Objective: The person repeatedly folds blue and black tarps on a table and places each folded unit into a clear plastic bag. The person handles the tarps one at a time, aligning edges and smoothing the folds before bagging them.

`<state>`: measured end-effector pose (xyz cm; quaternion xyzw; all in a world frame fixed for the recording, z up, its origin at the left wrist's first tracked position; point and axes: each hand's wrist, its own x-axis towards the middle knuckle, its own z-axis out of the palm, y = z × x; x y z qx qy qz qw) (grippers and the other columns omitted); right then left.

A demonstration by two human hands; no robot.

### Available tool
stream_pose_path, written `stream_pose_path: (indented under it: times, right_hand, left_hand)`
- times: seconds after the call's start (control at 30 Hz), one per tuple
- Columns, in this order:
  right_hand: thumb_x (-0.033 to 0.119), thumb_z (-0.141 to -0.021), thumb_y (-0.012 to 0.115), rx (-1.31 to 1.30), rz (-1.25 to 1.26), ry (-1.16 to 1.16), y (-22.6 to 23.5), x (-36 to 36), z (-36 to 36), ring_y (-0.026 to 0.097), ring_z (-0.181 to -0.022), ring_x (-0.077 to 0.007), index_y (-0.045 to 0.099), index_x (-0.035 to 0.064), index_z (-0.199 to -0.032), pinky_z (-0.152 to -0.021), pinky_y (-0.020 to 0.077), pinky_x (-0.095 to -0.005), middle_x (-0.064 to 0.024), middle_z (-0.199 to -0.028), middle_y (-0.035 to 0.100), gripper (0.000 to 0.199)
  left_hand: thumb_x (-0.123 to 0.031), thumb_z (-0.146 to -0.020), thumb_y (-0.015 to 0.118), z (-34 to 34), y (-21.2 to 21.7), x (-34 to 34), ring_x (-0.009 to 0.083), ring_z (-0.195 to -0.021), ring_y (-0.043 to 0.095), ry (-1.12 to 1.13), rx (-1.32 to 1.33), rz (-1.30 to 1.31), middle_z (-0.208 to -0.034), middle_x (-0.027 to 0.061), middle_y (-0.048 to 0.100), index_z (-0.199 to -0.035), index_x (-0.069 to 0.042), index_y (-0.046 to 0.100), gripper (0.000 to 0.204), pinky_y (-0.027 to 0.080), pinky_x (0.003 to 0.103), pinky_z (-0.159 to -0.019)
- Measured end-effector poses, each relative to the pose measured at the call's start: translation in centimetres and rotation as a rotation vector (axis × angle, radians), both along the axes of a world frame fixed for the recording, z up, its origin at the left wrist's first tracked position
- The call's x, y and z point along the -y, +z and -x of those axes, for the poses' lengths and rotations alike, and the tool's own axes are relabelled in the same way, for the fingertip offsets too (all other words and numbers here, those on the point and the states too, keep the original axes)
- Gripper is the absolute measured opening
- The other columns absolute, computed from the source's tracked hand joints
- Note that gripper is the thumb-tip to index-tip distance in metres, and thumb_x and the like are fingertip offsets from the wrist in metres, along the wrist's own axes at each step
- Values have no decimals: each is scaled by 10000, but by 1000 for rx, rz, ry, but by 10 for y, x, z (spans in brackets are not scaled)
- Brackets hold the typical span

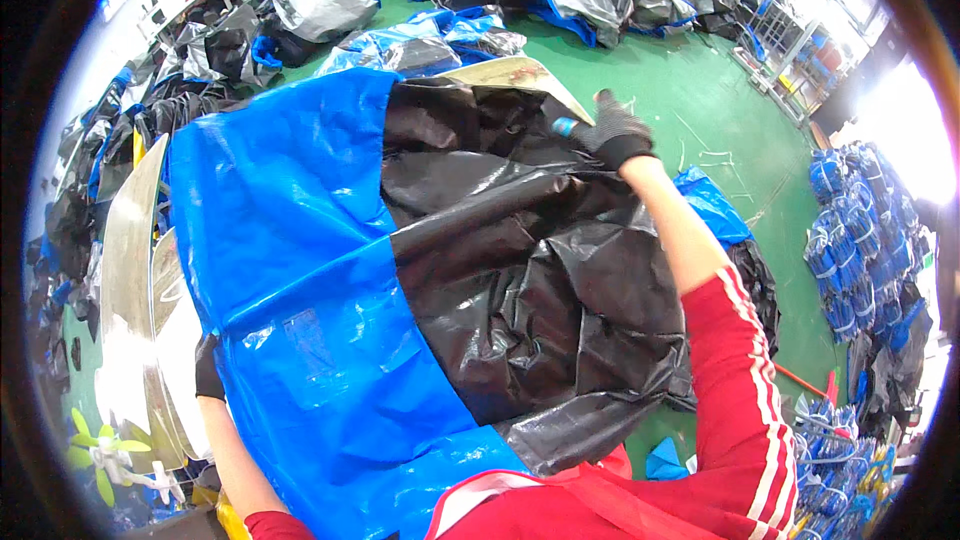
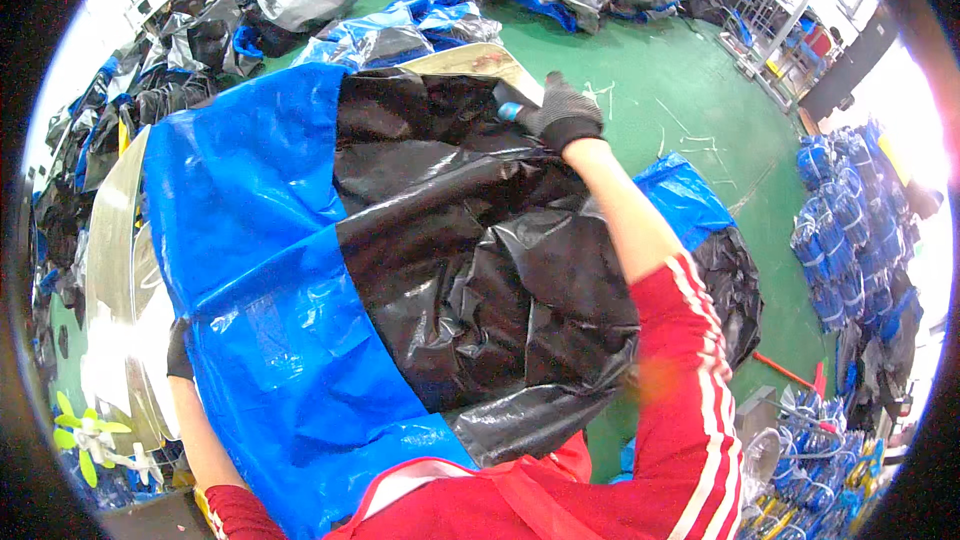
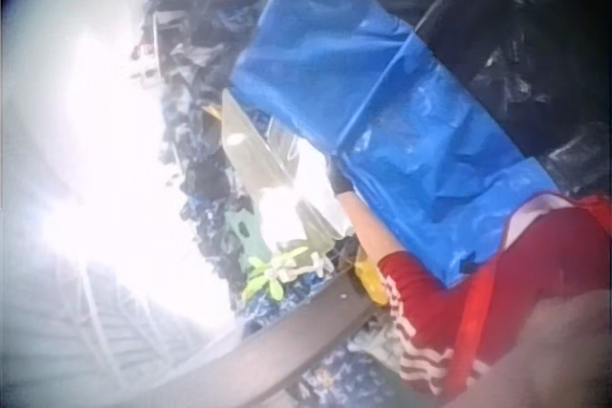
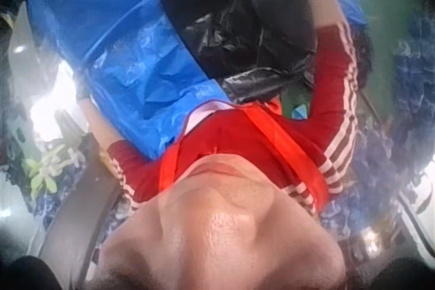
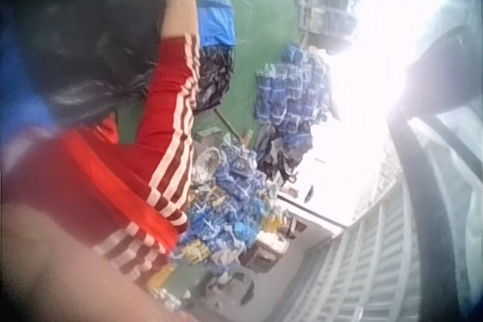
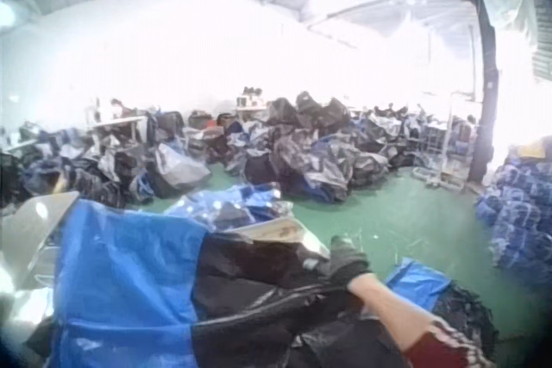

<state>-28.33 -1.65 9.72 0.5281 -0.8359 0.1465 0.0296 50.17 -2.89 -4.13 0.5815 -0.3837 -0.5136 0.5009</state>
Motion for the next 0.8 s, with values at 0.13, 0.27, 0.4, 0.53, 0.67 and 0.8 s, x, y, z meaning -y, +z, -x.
stream_pose_path:
  times: [0.13, 0.27, 0.4, 0.53, 0.67, 0.8]
  right_hand:
    - [660, -752, 677, -73, -110, 84, -21, 38, -35, 624, -1077, -395, 566, 23, -1208, -915, 501, -474, -228, -1182, 620, 791]
    - [531, -939, 457, -23, -276, 174, -41, 55, 41, 638, -1046, -386, 688, 101, -1132, -915, 481, -457, -213, -1087, 677, 525]
    - [413, -919, 507, 123, -418, 240, -46, 58, 84, 621, -1047, -432, 650, 78, -1168, -923, 488, -458, -249, -1101, 655, 441]
    - [473, -821, 666, 95, -197, 617, -25, 75, 25, 463, -1295, -411, 458, 67, -1393, -1050, 407, -445, -247, -1366, 520, 731]
    - [540, -724, 759, -20, -184, 675, 5, 124, -53, 461, -1310, -414, 419, 43, -1397, -1107, 354, -419, -246, -1383, 516, 903]
    - [500, -790, 724, -187, -422, 607, 2, 145, -68, 592, -1141, -402, 509, 51, -1263, -956, 469, -464, -242, -1214, 619, 686]
  left_hand:
    - [-338, -955, 569, -16, -7, 10, 165, -794, 584, -40, 681, 146, -812, 52, 626, -1009, -7, 645, 344, 484, 316, -728]
    - [-337, -947, 591, -33, -37, 18, 238, -836, 621, 219, 619, -66, -922, 133, 681, -1009, 37, 671, 388, 496, 353, -779]
    - [-347, -930, 580, 5, -29, 17, 413, -1051, 593, 119, 1017, -164, -1132, 262, 637, -1302, 38, 536, 537, 463, 472, -937]
    - [-330, -923, 597, 128, 43, 4, 423, -1273, 461, 437, 1527, 308, -1364, 253, 503, -1426, 4, 399, 635, 371, 467, -1074]
    - [-202, -948, 530, 276, 122, 19, 368, -1399, 358, -218, 1665, 960, -1475, 121, 444, -1374, -118, 520, 434, 233, 511, -1174]
    - [-342, -918, 561, 333, 182, 123, 364, -1404, 326, -136, 1613, 1268, -1470, 156, 410, -1435, -57, 418, 608, 220, 538, -1175]
